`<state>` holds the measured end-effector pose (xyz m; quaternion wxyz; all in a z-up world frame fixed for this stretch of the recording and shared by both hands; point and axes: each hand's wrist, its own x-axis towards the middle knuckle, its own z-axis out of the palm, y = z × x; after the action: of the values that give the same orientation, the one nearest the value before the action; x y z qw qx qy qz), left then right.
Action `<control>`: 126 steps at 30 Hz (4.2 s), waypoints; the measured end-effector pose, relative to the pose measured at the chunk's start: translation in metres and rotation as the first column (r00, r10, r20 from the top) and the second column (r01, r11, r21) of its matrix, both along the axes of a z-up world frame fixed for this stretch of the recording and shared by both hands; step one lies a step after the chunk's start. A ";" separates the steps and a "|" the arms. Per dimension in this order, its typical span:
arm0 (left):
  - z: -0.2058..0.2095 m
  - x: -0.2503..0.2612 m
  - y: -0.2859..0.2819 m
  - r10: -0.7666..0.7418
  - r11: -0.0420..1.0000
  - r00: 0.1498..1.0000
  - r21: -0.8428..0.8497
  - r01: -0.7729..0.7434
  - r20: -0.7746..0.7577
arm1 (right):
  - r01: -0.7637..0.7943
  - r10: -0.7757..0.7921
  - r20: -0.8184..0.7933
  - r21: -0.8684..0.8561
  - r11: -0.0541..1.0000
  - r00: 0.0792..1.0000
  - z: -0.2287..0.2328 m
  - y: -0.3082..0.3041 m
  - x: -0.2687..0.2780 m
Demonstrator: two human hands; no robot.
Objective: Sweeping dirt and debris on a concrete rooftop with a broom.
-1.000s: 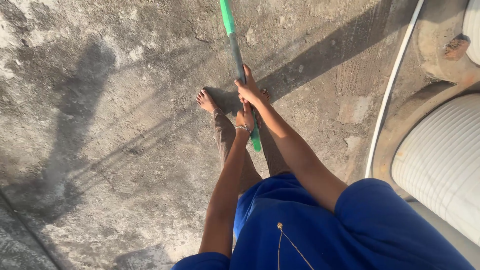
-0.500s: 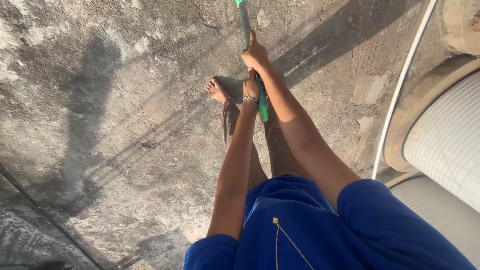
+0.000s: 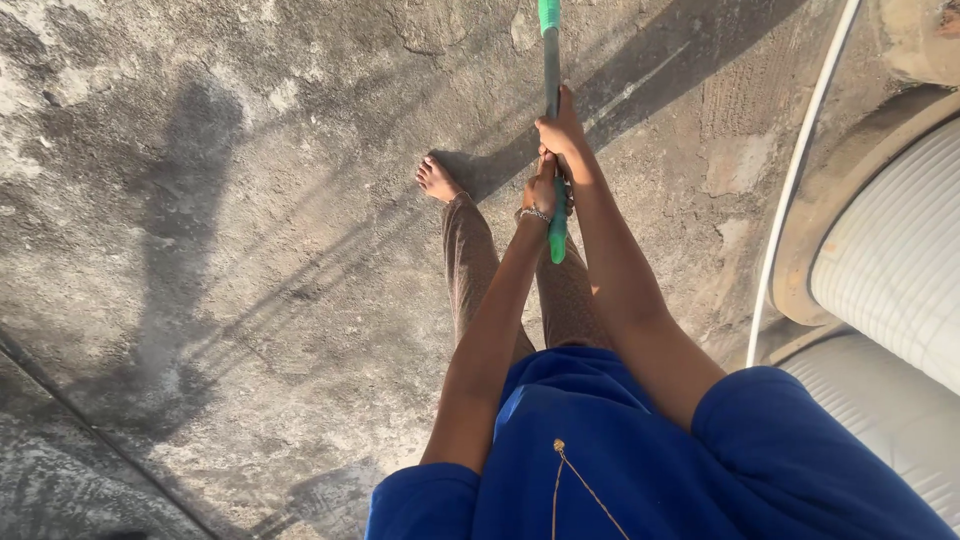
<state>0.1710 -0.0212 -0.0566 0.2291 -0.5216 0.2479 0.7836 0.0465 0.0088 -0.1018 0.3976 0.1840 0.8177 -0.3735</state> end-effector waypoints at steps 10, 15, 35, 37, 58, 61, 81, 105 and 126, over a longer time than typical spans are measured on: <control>-0.038 0.072 -0.044 -0.142 0.864 0.987 -0.478 0.158 0.069 | -0.416 0.402 0.176 0.052 0.908 0.899 0.031 -0.116 0.056; 0.054 0.032 -0.037 0.203 0.976 0.979 -0.084 -0.203 -0.008 | -0.221 0.241 0.181 -0.123 0.967 0.954 0.092 -0.095 0.028; 0.015 0.049 -0.082 0.314 0.932 0.950 -0.192 -0.308 -0.002 | -0.317 0.322 0.147 -0.053 0.947 0.935 0.057 -0.156 0.049; 0.030 0.029 -0.073 0.310 0.922 0.949 -0.227 -0.313 -0.049 | -0.276 0.286 0.135 -0.082 0.957 0.949 0.083 -0.151 0.030; 0.109 -0.269 0.090 0.684 0.710 0.727 -0.279 -0.646 0.061 | -0.814 0.819 0.024 -0.098 0.572 0.573 0.161 -0.044 -0.203; 0.141 -0.323 0.088 0.828 0.516 0.560 -0.367 -0.774 -0.017 | -0.972 0.979 -0.074 0.125 0.197 0.189 0.158 -0.039 -0.252; 0.310 -0.382 -0.160 0.889 -0.232 -0.142 -0.161 -0.959 -0.434 | -0.829 0.773 -0.299 0.234 -0.509 -0.559 0.290 -0.207 -0.263; 0.100 -0.603 -0.121 0.376 -0.897 -0.925 -0.225 -0.380 0.062 | -0.109 0.110 -0.088 -0.013 -0.994 -0.990 0.085 -0.210 -0.395; 0.048 -0.629 -0.170 0.957 -0.072 -0.176 -0.400 -0.914 0.230 | -0.937 0.848 0.400 -0.193 -0.292 -0.347 0.058 -0.291 -0.475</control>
<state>-0.4583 -0.1916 -0.0084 -0.3923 -0.7081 -0.2393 0.5362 -0.4287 -0.2818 -0.0438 0.6626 -0.4294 0.5671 0.2347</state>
